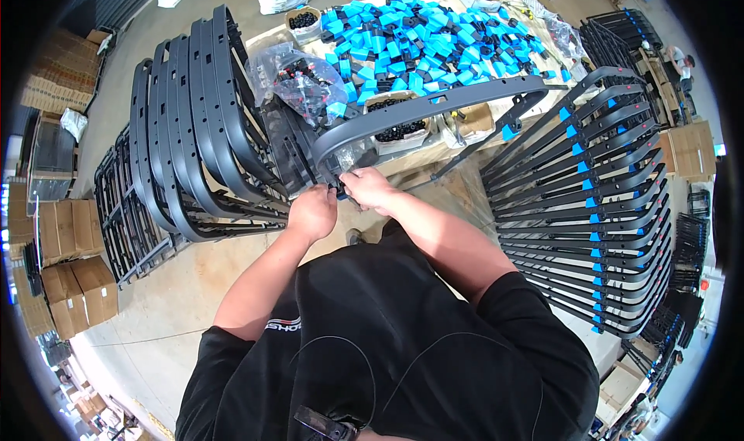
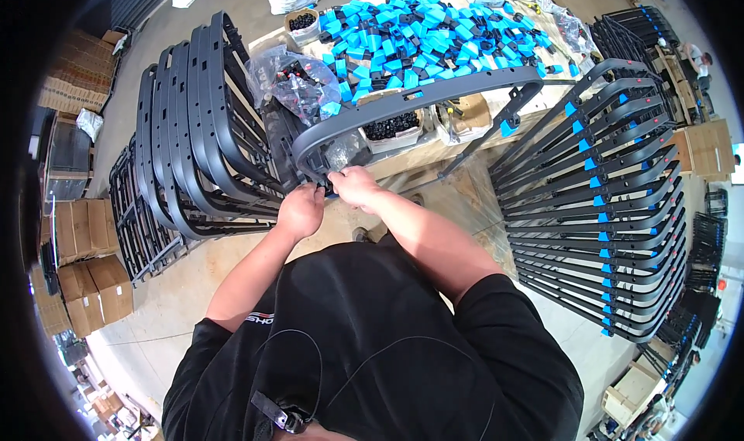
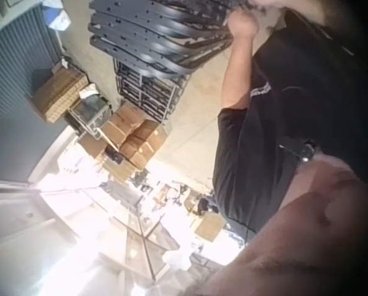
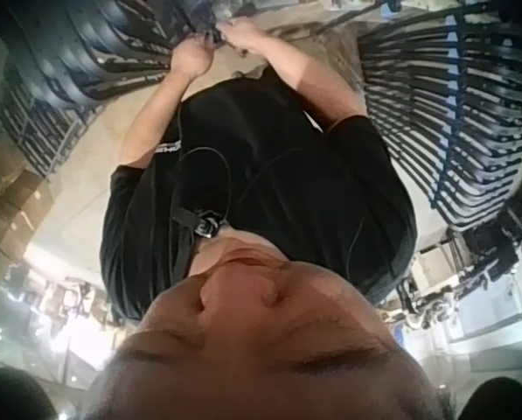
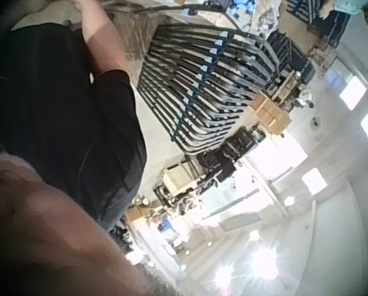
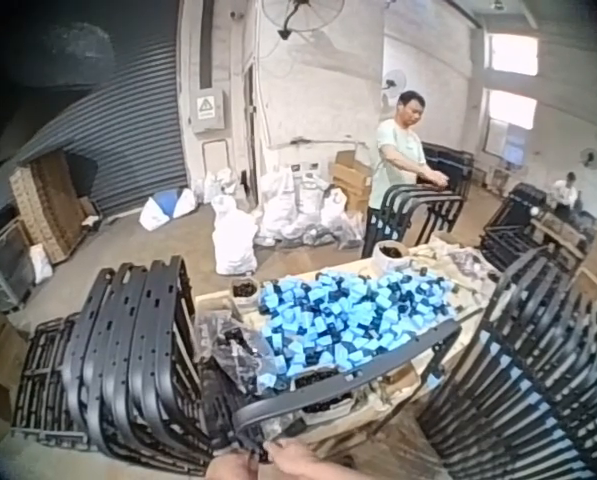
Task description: The recorder assembles a metal frame by attaching blue plastic end-caps and hardware components using a manual tool.
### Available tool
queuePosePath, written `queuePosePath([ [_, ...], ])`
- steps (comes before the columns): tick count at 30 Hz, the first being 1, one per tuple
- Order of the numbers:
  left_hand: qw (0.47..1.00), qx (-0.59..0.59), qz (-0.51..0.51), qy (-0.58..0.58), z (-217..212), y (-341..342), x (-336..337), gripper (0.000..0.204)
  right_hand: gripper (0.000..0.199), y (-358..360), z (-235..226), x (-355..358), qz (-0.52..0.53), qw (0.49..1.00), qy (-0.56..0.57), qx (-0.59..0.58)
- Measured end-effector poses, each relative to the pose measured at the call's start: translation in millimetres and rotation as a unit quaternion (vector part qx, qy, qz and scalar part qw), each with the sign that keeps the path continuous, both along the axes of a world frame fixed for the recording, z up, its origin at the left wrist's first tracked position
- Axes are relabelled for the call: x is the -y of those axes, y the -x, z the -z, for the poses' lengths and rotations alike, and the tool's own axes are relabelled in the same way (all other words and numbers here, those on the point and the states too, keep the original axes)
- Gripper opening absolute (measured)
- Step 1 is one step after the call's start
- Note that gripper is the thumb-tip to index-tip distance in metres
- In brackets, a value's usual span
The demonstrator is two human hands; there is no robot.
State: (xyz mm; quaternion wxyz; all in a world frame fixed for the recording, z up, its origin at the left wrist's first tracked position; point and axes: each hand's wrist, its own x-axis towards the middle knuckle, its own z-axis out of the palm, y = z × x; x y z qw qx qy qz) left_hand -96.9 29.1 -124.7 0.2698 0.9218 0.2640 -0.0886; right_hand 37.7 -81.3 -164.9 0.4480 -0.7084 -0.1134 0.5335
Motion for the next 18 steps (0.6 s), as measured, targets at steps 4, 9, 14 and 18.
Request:
queuePosePath([
  [4,1.0,0.008,0.012,0.003,2.5,-0.7,-0.1,0.035,0.035,7.8,15.3,-2.1,0.06,0.994,-0.053,0.072],
  [9,1.0,0.005,0.019,-0.003,1.1,-0.4,-2.7,0.038,0.034,6.3,5.9,-1.5,0.003,0.993,-0.063,0.098],
  [14,1.0,-0.006,0.024,-0.003,-2.8,-1.7,-1.4,0.037,0.045,4.7,14.8,-2.2,-0.024,0.983,-0.044,0.174],
  [18,1.0,-0.002,0.026,-0.008,-6.3,-2.9,2.5,0.035,0.051,12.4,15.4,-0.9,-0.036,0.979,-0.014,0.199],
])
